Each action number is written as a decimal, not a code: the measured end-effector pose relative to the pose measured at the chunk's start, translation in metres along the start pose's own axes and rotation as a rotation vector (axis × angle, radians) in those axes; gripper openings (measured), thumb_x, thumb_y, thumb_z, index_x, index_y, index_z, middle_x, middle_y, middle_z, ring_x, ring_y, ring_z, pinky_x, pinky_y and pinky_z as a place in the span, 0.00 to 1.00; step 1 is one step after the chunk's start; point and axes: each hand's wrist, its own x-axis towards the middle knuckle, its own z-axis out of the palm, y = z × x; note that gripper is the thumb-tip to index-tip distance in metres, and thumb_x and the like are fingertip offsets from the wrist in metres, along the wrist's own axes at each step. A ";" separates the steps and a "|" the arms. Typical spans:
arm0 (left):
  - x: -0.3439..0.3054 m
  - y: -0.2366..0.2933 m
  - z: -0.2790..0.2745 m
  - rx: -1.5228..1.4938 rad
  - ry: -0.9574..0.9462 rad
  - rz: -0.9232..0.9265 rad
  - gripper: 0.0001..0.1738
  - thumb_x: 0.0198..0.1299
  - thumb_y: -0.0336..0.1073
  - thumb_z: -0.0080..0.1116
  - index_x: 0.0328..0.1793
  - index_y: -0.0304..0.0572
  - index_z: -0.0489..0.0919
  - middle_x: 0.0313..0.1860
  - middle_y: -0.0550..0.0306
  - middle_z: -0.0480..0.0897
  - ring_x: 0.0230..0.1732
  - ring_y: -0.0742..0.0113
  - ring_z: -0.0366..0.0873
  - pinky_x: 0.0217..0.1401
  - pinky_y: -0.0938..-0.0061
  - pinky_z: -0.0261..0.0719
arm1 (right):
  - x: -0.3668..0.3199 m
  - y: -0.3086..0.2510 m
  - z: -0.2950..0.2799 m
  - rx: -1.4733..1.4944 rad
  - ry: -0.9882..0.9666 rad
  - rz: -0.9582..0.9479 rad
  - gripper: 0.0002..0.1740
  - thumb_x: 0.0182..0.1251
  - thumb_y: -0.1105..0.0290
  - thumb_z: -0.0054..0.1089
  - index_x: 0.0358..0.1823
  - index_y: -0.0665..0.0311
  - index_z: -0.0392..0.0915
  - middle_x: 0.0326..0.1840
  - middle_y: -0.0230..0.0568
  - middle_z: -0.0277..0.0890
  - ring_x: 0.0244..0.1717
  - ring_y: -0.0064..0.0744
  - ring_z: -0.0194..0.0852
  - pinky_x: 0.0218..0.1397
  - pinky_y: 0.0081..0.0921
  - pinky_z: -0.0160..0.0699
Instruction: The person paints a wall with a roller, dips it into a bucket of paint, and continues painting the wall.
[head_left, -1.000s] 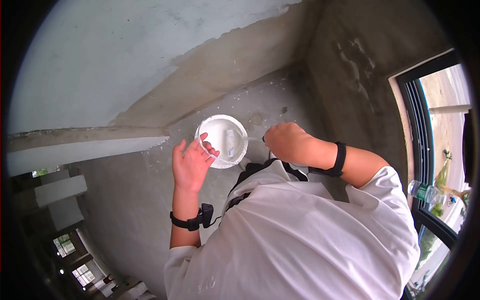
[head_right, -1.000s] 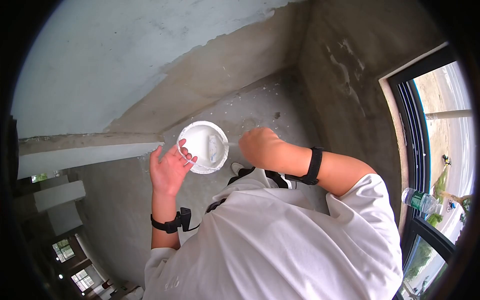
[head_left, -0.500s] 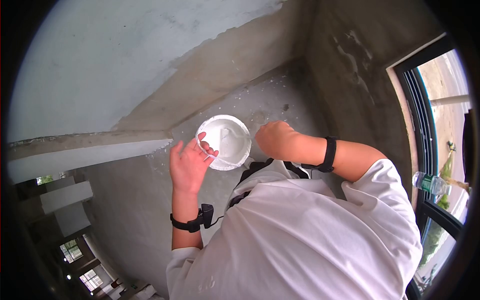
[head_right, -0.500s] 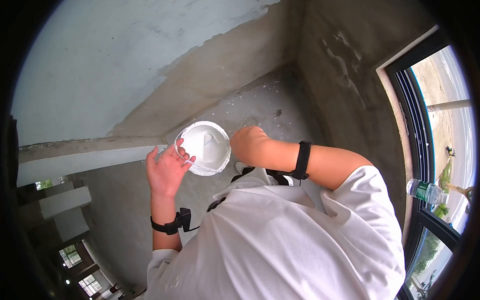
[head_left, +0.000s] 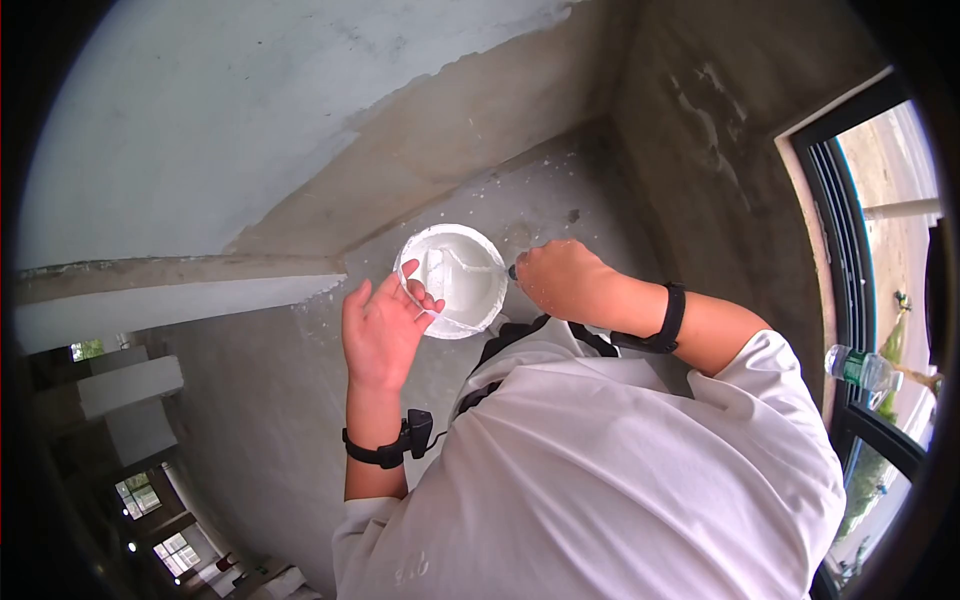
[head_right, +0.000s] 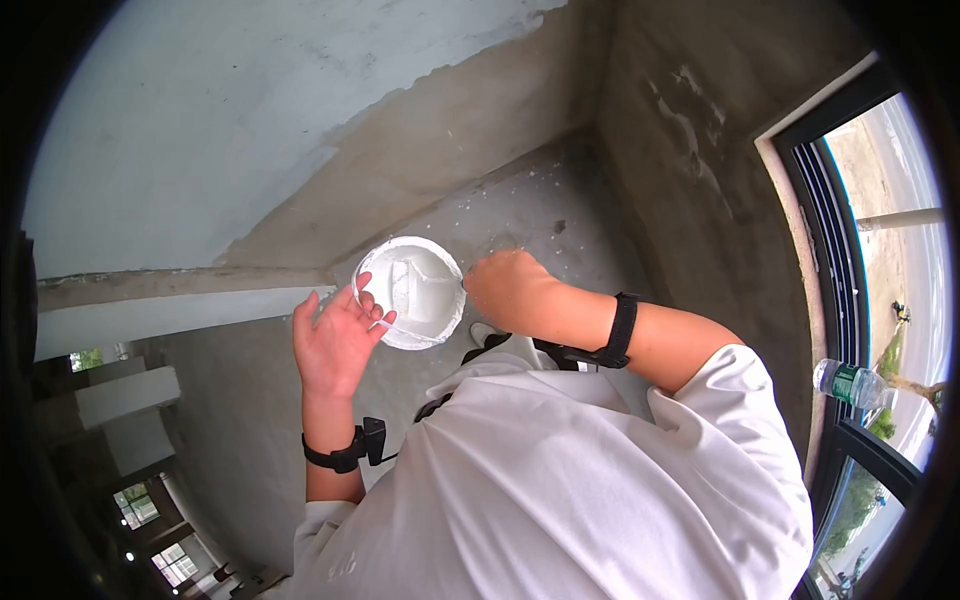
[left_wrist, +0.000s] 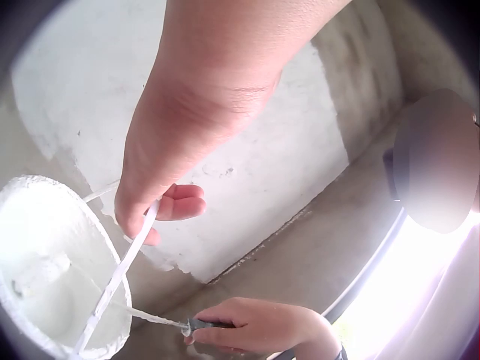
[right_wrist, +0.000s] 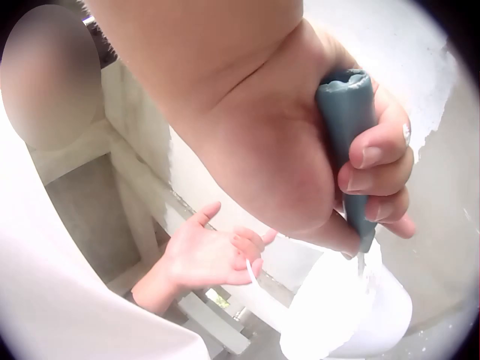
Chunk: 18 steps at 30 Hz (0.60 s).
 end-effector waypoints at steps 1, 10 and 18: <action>0.001 0.000 -0.001 0.009 -0.009 0.009 0.40 0.65 0.60 0.44 0.67 0.28 0.69 0.38 0.55 0.74 0.44 0.63 0.72 0.69 0.55 0.66 | 0.003 -0.002 0.000 0.019 -0.084 0.033 0.09 0.55 0.72 0.65 0.37 0.66 0.84 0.40 0.46 0.84 0.44 0.44 0.86 0.39 0.34 0.86; -0.001 0.007 -0.009 -0.029 0.000 0.037 0.39 0.65 0.60 0.43 0.66 0.31 0.69 0.38 0.57 0.75 0.43 0.64 0.72 0.69 0.55 0.64 | -0.022 0.004 -0.013 -0.039 -0.028 -0.010 0.05 0.54 0.73 0.65 0.31 0.65 0.85 0.33 0.46 0.85 0.37 0.43 0.87 0.36 0.33 0.85; -0.008 0.007 0.001 -0.063 -0.036 0.038 0.39 0.65 0.60 0.44 0.67 0.31 0.68 0.41 0.56 0.74 0.44 0.64 0.71 0.68 0.56 0.65 | -0.035 0.005 -0.018 -0.028 0.020 0.010 0.07 0.63 0.69 0.62 0.32 0.66 0.83 0.30 0.47 0.84 0.33 0.47 0.87 0.33 0.37 0.84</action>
